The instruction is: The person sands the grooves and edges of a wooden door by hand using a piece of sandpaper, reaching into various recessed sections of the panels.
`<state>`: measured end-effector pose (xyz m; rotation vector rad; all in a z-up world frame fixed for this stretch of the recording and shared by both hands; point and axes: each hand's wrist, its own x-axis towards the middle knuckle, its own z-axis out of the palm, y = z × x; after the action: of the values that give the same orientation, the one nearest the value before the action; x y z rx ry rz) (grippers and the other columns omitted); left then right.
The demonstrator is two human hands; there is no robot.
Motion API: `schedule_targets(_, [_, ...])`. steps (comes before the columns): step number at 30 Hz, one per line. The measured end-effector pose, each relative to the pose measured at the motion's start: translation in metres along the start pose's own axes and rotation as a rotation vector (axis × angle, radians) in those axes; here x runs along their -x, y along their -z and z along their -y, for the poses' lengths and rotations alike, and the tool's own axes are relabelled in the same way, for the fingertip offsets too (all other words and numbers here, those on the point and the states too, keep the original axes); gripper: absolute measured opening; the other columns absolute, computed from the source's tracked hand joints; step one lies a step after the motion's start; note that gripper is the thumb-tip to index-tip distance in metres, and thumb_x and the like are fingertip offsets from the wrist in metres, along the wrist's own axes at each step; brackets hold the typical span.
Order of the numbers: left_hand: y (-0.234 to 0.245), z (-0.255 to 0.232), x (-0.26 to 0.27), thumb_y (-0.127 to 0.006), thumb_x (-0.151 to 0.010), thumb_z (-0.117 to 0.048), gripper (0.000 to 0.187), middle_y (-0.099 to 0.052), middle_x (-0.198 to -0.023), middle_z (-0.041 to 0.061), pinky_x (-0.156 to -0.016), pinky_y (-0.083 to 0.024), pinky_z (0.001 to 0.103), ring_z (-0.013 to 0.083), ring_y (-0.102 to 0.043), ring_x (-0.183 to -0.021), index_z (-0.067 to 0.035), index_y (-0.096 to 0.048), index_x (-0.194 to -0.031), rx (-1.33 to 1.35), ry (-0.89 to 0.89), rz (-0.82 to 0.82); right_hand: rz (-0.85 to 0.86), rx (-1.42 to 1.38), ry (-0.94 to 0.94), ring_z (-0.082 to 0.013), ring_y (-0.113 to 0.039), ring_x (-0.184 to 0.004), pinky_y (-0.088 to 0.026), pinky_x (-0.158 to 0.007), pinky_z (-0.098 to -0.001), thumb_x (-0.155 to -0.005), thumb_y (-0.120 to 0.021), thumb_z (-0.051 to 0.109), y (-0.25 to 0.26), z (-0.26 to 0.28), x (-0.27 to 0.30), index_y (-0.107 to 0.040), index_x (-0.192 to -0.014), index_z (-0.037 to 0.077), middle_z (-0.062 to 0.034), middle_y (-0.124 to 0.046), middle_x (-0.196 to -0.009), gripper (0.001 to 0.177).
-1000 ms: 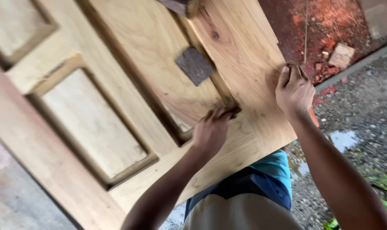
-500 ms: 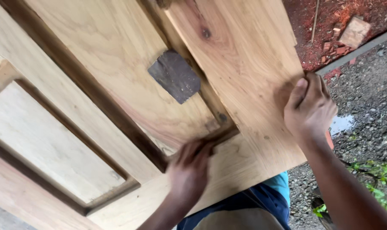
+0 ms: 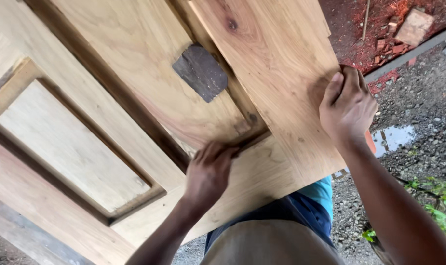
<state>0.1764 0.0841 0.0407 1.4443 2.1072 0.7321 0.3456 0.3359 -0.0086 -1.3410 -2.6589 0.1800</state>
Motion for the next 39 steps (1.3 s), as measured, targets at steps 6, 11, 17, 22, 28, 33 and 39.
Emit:
schedule_targets(6, [-0.038, -0.011, -0.015, -0.060, -0.089, -0.003, 0.035, -0.069, -0.118, 0.008, -0.083, -0.056, 0.046, 0.0287, -0.065, -0.112, -0.013, -0.071, -0.120, -0.082, -0.022, -0.035, -0.027, -0.026, 0.014, -0.0429, -0.068, -0.065, -0.045, -0.050, -0.0522, -0.114, -0.042, 0.020, 0.002, 0.004, 0.000, -0.067, -0.114, 0.002, -0.0174, -0.073, -0.096, 0.030])
schedule_targets(11, [-0.014, -0.001, -0.002, -0.062, -0.092, -0.011, 0.021, -0.063, -0.098, 0.009, -0.070, -0.042, 0.047, 0.0307, -0.062, -0.091, -0.011, -0.074, -0.109, -0.108, 0.048, -0.087, -0.065, 0.012, 0.005, -0.0394, -0.069, -0.063, -0.047, -0.046, -0.0491, -0.114, -0.043, 0.020, -0.002, 0.000, -0.007, -0.067, -0.109, 0.002, -0.0158, -0.073, -0.094, 0.030])
schedule_targets(17, [-0.040, 0.004, 0.019, -0.056, -0.089, -0.010, 0.043, -0.064, -0.123, 0.008, -0.091, -0.042, 0.051, 0.0291, -0.058, -0.120, -0.016, -0.067, -0.130, -0.264, -0.040, -0.024, -0.020, -0.034, 0.018, -0.0408, -0.069, -0.062, -0.047, -0.045, -0.0508, -0.114, -0.041, 0.021, 0.002, 0.003, -0.001, -0.068, -0.112, 0.003, -0.0158, -0.075, -0.093, 0.031])
schedule_targets(22, [-0.040, -0.028, -0.045, -0.073, -0.083, -0.017, 0.012, -0.058, -0.090, 0.009, -0.074, -0.047, 0.045, 0.0299, -0.062, -0.082, -0.010, -0.067, -0.092, -0.223, -0.150, -0.207, -0.011, 0.048, 0.006, -0.0170, -0.062, -0.054, -0.046, -0.045, -0.0302, -0.120, -0.032, 0.025, -0.017, -0.015, -0.004, -0.067, -0.108, 0.005, -0.0081, -0.071, -0.082, 0.043])
schedule_targets(28, [-0.018, 0.000, 0.028, -0.061, -0.076, -0.005, 0.046, -0.069, -0.116, 0.005, -0.090, -0.044, 0.050, 0.0257, -0.064, -0.109, -0.012, -0.073, -0.119, -0.201, 0.037, -0.047, -0.035, 0.041, -0.010, -0.0411, -0.068, -0.061, -0.047, -0.048, -0.0516, -0.114, -0.044, 0.022, -0.005, 0.000, 0.003, -0.064, -0.105, 0.005, -0.0169, -0.072, -0.085, 0.028])
schedule_targets(33, [-0.040, -0.019, 0.008, -0.055, -0.093, -0.003, 0.033, -0.054, -0.117, 0.015, -0.092, -0.049, 0.045, 0.0333, -0.056, -0.104, -0.003, -0.060, -0.125, -0.246, -0.137, -0.172, -0.083, 0.046, 0.026, -0.0326, -0.066, -0.056, -0.043, -0.043, -0.0433, -0.117, -0.039, 0.022, -0.009, -0.008, -0.004, -0.064, -0.104, 0.005, -0.0138, -0.073, -0.083, 0.033])
schedule_targets(39, [-0.045, -0.042, 0.005, -0.046, -0.101, -0.001, 0.031, -0.059, -0.122, 0.021, -0.091, -0.055, 0.044, 0.0378, -0.062, -0.107, 0.006, -0.060, -0.128, -0.306, -0.131, -0.238, -0.021, 0.027, 0.010, -0.0436, -0.068, -0.064, -0.047, -0.050, -0.0547, -0.115, -0.041, 0.022, -0.002, -0.003, 0.006, -0.064, -0.109, 0.004, -0.0180, -0.072, -0.086, 0.029])
